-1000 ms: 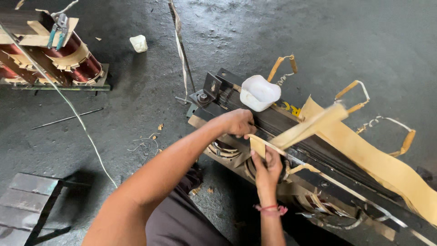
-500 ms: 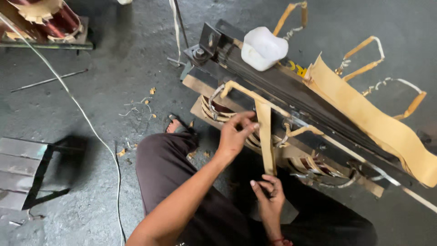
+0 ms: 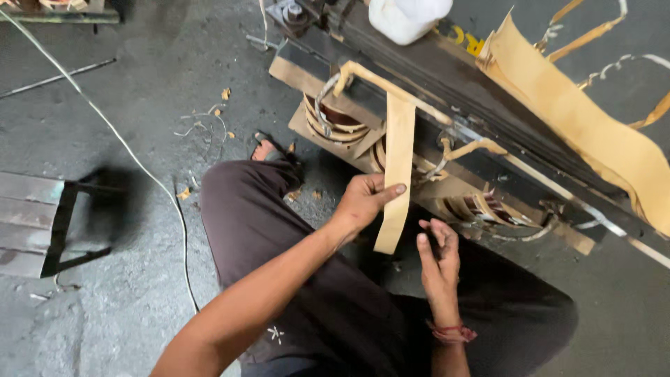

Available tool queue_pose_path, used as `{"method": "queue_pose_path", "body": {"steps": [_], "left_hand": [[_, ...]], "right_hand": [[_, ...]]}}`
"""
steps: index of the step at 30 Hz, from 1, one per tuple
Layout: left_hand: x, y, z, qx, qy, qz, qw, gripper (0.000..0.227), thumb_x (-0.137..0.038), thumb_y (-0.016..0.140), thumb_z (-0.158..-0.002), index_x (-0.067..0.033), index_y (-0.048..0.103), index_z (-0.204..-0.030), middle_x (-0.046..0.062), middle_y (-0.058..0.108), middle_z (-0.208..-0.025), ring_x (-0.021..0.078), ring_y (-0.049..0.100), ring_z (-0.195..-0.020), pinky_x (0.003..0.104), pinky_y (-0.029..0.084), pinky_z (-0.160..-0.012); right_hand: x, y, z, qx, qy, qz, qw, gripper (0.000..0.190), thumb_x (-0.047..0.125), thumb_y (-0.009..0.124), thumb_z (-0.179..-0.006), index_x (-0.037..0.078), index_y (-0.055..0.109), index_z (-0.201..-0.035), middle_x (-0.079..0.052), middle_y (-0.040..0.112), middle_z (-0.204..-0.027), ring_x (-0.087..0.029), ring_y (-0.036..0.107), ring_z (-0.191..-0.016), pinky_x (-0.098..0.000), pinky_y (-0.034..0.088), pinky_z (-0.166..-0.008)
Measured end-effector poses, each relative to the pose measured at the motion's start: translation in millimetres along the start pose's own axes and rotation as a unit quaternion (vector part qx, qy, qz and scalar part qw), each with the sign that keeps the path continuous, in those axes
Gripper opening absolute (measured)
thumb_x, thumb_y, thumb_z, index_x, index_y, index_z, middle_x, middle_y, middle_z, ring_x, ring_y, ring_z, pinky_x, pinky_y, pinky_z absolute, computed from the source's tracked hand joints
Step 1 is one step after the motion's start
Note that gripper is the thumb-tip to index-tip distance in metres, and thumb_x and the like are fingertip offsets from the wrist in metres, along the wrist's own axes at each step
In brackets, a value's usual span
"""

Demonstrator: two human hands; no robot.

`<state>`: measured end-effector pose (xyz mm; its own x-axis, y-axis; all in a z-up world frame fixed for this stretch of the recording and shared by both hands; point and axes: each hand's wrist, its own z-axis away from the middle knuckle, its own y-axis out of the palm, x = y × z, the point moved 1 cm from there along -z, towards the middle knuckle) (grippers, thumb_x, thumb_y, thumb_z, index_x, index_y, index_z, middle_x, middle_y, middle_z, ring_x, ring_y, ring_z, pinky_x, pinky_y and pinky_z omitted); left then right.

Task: The person sits on the floor and wraps a long strip of tan insulating paper around a cylindrical electrical component mounted on a jig. They repeatedly fold and tuck the paper to cover the component, occasionally adjusting the strip and using a small white container nearby.

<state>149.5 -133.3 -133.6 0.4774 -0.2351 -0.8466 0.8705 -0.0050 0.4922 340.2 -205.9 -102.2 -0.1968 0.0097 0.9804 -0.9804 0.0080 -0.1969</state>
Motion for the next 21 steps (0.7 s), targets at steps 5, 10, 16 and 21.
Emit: {"method": "queue_pose_path", "body": {"steps": [5,10,16,21], "left_hand": [[-2.7,48.3,91.9,-0.001,-0.147,0.128,0.981,0.025,-0.022,0.066,-0.100,0.0015,0.073,-0.098,0.009,0.078,-0.090,0.0173,0.075,-0.080,0.032,0.060,-0.077],[6.7,66.6,126.1,-0.033,-0.186,0.159,0.969,0.028,-0.027,0.062,-0.102,-0.0016,0.074,-0.105,0.011,0.078,-0.097,0.0166,0.074,-0.089,0.032,0.060,-0.085],[-18.8,60.5,118.8,-0.004,-0.111,0.095,0.989,0.036,-0.034,0.062,-0.103,-0.0012,0.075,-0.112,0.005,0.078,-0.102,0.0109,0.072,-0.095,0.026,0.056,-0.090],[-93.4,20.4,-17.9,-0.135,0.062,-0.011,0.989,0.035,-0.042,0.068,-0.095,-0.0078,0.074,-0.100,-0.003,0.070,-0.083,0.0054,0.060,-0.069,0.023,0.049,-0.062]], "right_hand": [[20.2,-23.4,51.5,0.085,0.162,-0.009,0.983,0.035,0.025,0.051,-0.106,0.000,0.061,-0.128,-0.011,0.070,-0.119,-0.015,0.063,-0.113,-0.0286,0.047,-0.100],[16.4,-36.3,95.3,0.095,0.160,0.011,0.982,0.032,0.025,0.061,-0.100,-0.002,0.067,-0.117,-0.007,0.072,-0.101,-0.012,0.064,-0.093,-0.0264,0.051,-0.084],[36.1,-16.4,109.2,0.016,0.288,0.147,0.946,0.040,0.030,0.066,-0.099,-0.004,0.075,-0.081,-0.012,0.065,-0.062,-0.015,0.052,-0.056,-0.0336,0.043,-0.054],[41.0,1.0,111.4,-0.027,0.250,0.224,0.941,0.036,0.032,0.065,-0.098,0.000,0.078,-0.090,-0.013,0.071,-0.068,-0.015,0.063,-0.059,-0.0309,0.050,-0.058]]}}
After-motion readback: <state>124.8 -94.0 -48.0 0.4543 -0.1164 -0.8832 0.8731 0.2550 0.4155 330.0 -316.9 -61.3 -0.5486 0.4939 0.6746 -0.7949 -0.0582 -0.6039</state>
